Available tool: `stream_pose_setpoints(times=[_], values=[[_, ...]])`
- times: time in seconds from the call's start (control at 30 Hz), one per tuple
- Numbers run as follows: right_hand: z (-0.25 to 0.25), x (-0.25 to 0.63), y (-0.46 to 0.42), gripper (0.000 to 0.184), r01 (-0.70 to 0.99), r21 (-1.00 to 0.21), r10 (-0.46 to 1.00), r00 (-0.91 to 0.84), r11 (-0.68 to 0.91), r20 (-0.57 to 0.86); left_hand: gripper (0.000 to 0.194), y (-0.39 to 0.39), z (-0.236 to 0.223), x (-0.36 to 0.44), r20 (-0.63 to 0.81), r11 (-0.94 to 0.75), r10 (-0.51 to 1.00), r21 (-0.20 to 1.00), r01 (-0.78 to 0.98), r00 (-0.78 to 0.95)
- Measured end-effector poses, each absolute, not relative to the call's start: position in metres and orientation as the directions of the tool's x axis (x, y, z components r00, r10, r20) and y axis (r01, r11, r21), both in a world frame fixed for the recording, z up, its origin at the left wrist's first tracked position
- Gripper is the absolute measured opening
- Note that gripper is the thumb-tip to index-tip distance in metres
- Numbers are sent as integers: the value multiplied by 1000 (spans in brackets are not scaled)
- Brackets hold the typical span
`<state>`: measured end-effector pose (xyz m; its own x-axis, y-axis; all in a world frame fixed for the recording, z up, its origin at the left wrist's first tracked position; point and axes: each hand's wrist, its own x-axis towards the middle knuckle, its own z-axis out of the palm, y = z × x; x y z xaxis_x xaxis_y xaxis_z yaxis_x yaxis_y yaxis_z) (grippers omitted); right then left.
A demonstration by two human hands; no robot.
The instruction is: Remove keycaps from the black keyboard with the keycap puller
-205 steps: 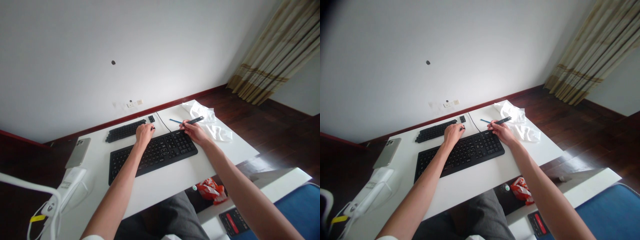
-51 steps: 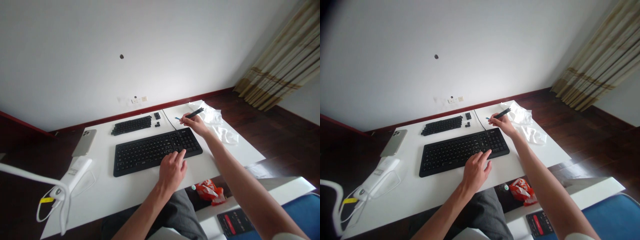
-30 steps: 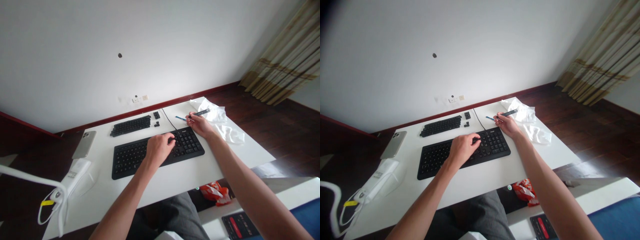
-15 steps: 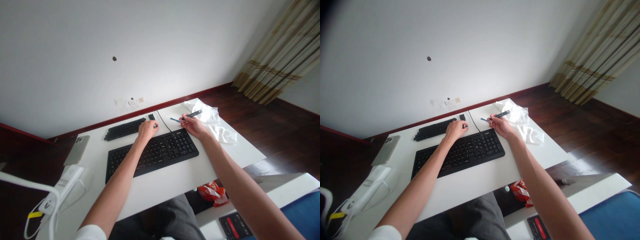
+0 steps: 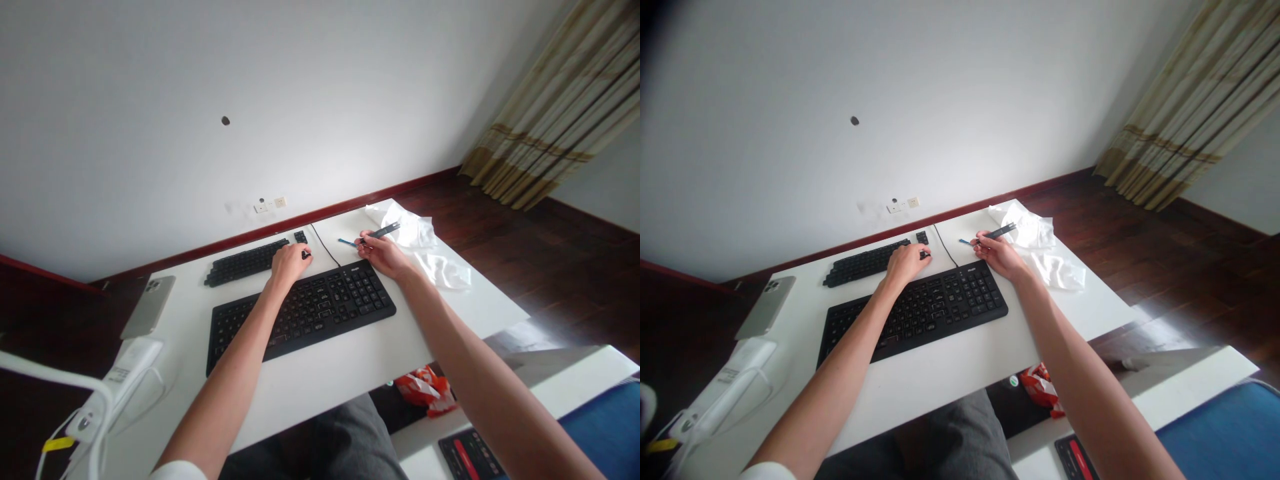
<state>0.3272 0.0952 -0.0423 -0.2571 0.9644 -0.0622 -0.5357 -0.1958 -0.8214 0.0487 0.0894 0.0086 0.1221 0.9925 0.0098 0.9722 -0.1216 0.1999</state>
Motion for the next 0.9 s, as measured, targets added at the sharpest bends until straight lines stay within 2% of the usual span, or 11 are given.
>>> stream_pose_setpoints(times=[0.2,0.3,0.37,0.47,0.57,0.67,0.9], values=[[-42,327,96,30,-528,-827,964,-260,-192,-58,24,72,15,49,97,-203,979,312,928,182],[-41,327,95,31,-523,-829,966,-250,-196,-70,22,43,11,59,171,-314,948,365,877,268],[-40,327,95,30,-534,-819,964,-254,-211,-83,22,20,5,70,259,-448,890,346,824,375],[-39,327,94,30,-545,-808,961,-259,-226,-94,36,-6,-4,85,320,-574,810,258,777,492],[-40,327,95,31,-540,-813,964,-250,-218,-92,52,-15,-10,93,337,-594,796,268,759,503],[-41,327,96,30,-521,-828,964,-249,-210,-87,59,-14,-15,93,345,-584,802,280,762,488],[-39,323,94,26,-397,-907,967,-251,-144,-43,54,-12,-20,92,374,-588,794,272,762,479]])
